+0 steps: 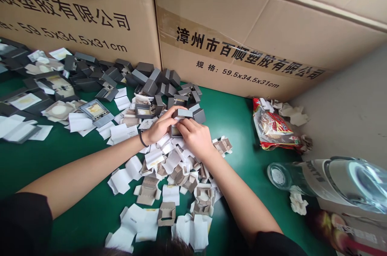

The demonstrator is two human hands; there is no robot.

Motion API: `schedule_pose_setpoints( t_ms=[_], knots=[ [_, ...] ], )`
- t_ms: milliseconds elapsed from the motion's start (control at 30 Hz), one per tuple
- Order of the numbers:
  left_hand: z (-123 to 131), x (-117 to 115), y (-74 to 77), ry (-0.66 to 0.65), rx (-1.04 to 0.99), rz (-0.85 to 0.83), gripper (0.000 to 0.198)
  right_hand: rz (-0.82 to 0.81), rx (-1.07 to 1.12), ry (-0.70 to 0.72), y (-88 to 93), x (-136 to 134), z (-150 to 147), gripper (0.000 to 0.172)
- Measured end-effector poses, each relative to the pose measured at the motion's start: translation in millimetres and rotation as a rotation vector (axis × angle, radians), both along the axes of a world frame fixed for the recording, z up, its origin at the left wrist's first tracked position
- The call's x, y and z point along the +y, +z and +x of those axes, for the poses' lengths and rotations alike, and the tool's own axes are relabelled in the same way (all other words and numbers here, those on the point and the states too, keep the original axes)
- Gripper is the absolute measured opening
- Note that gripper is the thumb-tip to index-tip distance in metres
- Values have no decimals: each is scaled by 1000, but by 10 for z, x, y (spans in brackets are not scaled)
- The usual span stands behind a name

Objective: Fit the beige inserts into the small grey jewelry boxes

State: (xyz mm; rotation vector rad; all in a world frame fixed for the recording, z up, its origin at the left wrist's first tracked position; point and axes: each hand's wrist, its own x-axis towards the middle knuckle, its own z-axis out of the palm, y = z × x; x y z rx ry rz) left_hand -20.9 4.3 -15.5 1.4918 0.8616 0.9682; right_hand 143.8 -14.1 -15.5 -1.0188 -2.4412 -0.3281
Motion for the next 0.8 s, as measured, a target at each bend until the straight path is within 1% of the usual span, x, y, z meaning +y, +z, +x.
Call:
schedule_pose_setpoints(
  t_ms=[167, 400, 533, 667, 800],
  knots=[
    [8, -9, 9, 34, -33, -21, 44, -7, -10, 28, 17, -10, -7, 26],
    [21, 27, -26, 54, -111, -38, 39, 14, 217, -45, -85, 7, 22, 29],
    [20, 32, -28, 60, -68, -62, 39, -23, 220, -116, -69, 9, 14, 34],
    [25, 20, -20, 75, -11, -3, 47, -63, 189, -161, -43, 1, 0, 36],
    [29, 29, -76, 103, 66, 28, 54, -101, 131, -176, -49, -19, -21, 38]
  ],
)
